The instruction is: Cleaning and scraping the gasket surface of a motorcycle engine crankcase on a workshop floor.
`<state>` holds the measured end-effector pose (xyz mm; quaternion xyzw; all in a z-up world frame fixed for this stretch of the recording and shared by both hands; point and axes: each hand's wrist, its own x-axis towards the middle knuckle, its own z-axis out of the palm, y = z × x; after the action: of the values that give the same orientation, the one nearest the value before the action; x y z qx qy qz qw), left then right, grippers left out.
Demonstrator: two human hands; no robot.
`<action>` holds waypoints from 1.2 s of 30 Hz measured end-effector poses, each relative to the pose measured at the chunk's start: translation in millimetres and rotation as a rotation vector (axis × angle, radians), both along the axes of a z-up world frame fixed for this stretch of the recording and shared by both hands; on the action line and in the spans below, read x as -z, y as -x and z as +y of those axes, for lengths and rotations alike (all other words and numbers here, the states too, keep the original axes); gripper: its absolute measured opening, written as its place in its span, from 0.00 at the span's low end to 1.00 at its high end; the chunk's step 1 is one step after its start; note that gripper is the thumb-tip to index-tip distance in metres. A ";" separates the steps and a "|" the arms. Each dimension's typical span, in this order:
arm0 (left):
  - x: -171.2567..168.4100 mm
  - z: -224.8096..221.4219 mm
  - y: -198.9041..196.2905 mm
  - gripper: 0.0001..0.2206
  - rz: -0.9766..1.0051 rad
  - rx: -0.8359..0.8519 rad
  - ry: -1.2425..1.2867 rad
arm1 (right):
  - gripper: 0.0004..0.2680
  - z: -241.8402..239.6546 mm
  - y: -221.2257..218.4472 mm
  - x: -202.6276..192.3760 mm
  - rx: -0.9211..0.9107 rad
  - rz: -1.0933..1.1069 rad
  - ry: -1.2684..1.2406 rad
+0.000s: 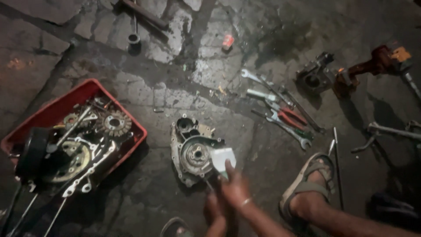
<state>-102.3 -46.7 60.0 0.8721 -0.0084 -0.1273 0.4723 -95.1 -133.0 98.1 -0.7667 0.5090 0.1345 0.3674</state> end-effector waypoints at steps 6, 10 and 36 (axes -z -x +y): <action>299.4 -30.1 109.3 0.24 -0.105 -0.026 0.036 | 0.25 14.8 6.8 -13.7 0.009 0.034 0.015; 218.7 -18.1 75.5 0.24 -0.091 -0.035 0.014 | 0.24 -5.7 14.3 39.4 -0.024 -0.154 0.025; 120.7 -7.6 16.3 0.22 0.717 0.236 -0.167 | 0.24 -10.3 -2.8 10.1 0.019 -0.376 0.109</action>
<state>-118.6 -54.2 -60.6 0.8007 0.0674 -0.4781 0.3546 -92.3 -143.3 87.9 -0.7923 0.4452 -0.0423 0.4151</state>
